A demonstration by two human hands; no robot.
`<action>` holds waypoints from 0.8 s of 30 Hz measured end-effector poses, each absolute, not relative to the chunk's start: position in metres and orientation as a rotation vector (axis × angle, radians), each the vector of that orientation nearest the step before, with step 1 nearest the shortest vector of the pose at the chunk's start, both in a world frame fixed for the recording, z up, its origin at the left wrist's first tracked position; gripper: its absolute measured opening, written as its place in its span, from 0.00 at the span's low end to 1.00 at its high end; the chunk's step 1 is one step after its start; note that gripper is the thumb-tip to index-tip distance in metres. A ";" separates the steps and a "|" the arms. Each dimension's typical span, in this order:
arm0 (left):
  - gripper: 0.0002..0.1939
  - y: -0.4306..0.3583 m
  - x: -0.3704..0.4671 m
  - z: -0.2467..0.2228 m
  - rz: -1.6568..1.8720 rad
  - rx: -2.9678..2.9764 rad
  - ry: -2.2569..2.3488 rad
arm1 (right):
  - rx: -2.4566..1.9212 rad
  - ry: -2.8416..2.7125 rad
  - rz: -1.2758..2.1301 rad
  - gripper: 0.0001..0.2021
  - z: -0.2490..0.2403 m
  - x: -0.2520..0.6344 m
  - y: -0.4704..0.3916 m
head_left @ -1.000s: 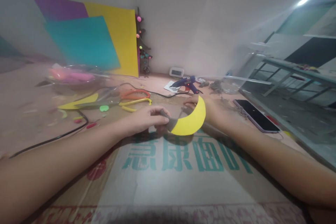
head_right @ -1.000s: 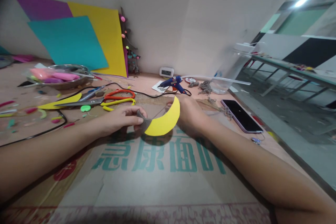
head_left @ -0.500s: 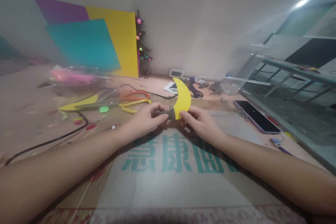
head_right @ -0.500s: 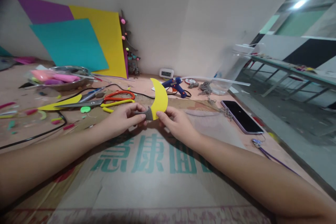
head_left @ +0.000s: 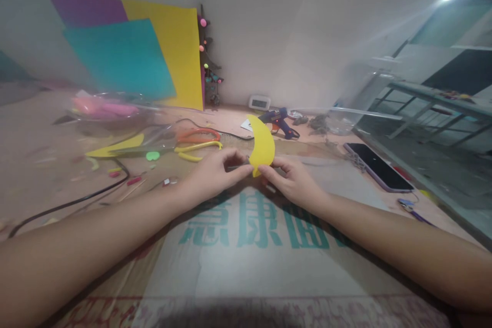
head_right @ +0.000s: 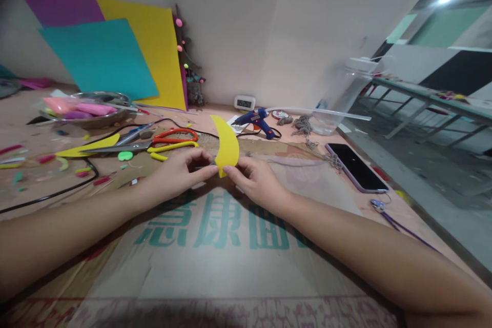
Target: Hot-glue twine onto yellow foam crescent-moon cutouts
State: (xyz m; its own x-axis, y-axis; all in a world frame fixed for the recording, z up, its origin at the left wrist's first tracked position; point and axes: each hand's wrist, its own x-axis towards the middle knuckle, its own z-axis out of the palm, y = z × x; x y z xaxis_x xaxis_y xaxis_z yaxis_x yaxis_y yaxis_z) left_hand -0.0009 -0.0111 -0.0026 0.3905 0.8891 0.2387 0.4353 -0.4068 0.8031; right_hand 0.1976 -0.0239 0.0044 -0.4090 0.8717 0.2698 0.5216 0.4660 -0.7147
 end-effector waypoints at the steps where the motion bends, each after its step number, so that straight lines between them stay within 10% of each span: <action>1: 0.10 -0.011 -0.001 -0.003 0.898 2.016 1.133 | -1.150 -2.092 0.711 0.11 0.005 0.198 -0.024; 24: 0.17 -0.009 -0.004 -0.003 0.884 2.010 1.131 | -1.066 -2.227 0.553 0.12 0.002 0.199 -0.023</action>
